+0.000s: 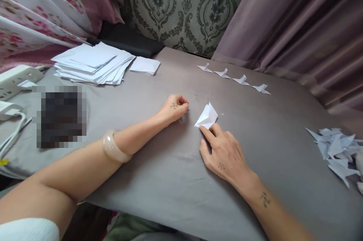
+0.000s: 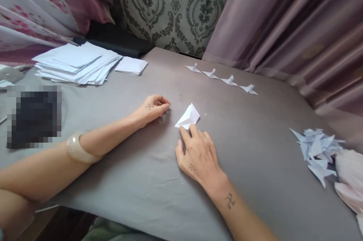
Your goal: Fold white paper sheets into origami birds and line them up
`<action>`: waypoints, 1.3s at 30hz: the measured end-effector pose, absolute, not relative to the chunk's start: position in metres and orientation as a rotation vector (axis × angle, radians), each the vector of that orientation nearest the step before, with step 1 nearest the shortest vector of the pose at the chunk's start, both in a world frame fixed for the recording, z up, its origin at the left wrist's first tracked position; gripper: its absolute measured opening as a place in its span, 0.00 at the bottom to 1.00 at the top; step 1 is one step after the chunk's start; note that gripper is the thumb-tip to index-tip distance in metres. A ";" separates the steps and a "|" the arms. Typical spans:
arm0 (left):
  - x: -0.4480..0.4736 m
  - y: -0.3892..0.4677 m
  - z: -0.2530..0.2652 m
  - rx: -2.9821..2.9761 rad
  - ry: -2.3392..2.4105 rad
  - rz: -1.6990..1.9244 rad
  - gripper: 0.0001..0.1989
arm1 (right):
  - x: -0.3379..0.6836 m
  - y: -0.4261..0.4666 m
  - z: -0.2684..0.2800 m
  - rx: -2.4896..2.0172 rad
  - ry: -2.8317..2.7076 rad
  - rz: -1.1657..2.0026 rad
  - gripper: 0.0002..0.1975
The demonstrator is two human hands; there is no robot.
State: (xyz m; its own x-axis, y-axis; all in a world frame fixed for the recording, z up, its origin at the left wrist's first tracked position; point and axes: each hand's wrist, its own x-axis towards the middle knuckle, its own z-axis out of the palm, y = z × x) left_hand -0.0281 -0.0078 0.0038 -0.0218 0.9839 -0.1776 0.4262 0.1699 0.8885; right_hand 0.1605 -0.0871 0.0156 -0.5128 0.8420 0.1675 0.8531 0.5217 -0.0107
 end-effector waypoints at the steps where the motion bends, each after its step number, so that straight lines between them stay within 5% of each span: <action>1: -0.029 -0.007 0.003 1.379 1.580 0.831 0.10 | 0.160 -0.087 0.016 -1.464 -2.612 -0.116 0.17; 13: -0.027 -0.008 -0.004 1.674 1.611 0.900 0.09 | 0.163 -0.079 0.019 -1.458 -2.667 -0.075 0.18; 20: -0.024 -0.010 -0.009 1.967 1.422 0.837 0.09 | 0.171 -0.066 0.000 -1.613 -2.201 0.144 0.13; 32: -0.023 -0.016 -0.017 2.439 1.140 0.742 0.15 | 0.172 -0.062 0.002 -1.878 -2.063 -0.095 0.11; 36: -0.021 -0.022 -0.009 2.671 1.152 0.785 0.19 | 0.188 -0.051 -0.002 -1.755 -1.909 0.232 0.14; 39: -0.018 -0.032 0.001 2.919 1.196 0.773 0.10 | 0.198 -0.045 -0.005 -1.632 -1.899 0.401 0.14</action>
State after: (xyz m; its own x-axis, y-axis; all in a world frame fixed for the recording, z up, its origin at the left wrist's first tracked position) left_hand -0.0182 -0.0316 0.0014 0.6167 0.6348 0.4655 0.6853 -0.7239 0.0793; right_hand 0.1978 -0.0450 -0.0053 -0.0674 0.9681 0.2412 0.7879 0.1999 -0.5825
